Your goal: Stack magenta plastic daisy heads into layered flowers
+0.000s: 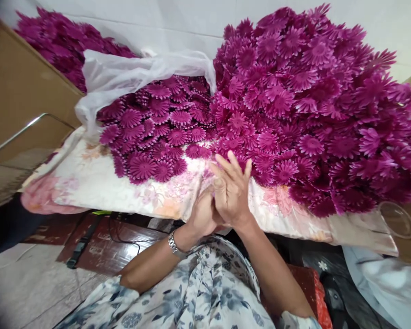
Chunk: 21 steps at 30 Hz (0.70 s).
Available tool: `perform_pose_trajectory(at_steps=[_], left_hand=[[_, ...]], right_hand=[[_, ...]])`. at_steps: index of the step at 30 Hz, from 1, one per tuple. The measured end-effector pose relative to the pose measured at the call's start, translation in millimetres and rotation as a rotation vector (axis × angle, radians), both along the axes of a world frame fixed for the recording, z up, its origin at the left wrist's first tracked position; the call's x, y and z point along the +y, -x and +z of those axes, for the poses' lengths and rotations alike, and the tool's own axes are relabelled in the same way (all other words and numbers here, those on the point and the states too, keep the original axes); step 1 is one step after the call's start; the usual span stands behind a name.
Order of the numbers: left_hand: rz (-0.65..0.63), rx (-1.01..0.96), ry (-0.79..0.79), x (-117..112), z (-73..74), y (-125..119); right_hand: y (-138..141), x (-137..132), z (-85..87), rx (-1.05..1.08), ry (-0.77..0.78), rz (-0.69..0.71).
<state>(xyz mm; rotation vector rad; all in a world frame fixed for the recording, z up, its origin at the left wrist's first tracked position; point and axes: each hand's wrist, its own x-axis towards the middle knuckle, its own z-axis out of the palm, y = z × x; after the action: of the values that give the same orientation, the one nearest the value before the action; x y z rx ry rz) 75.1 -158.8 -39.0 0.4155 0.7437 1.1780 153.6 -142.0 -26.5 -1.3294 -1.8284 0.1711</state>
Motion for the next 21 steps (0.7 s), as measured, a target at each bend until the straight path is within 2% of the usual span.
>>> perform_pose_trajectory(at_steps=[2, 4, 6, 9, 13, 16, 19, 21], left_hand=[[0.068, 0.022, -0.004, 5, 1.8, 7], [0.120, 0.065, 0.014, 11, 4.6, 19], [0.092, 0.117, 0.037, 14, 8.2, 31], [0.062, 0.167, 0.046, 14, 14.0, 46], [0.077, 0.160, 0.024, 12, 16.6, 56], [0.083, 0.165, 0.021, 12, 12.5, 62], [0.105, 0.171, 0.020, 13, 8.5, 66], [0.098, 0.155, 0.038, 14, 8.5, 66]], right_hand=[[-9, 6, -1.9, -0.072, -0.057, -0.025], [-13, 12, 1.3, -0.132, -0.082, 0.024], [-11, 23, 8.2, -0.242, -0.084, 0.098], [0, 46, 16.3, -0.522, -0.065, 0.192], [9, 77, 12.4, -0.859, -0.061, 0.283], [2, 91, 5.4, -0.925, -0.091, 0.208], [-8, 96, 0.5, -0.899, -0.163, 0.110], [-9, 96, -1.7, -0.875, -0.162, 0.092]])
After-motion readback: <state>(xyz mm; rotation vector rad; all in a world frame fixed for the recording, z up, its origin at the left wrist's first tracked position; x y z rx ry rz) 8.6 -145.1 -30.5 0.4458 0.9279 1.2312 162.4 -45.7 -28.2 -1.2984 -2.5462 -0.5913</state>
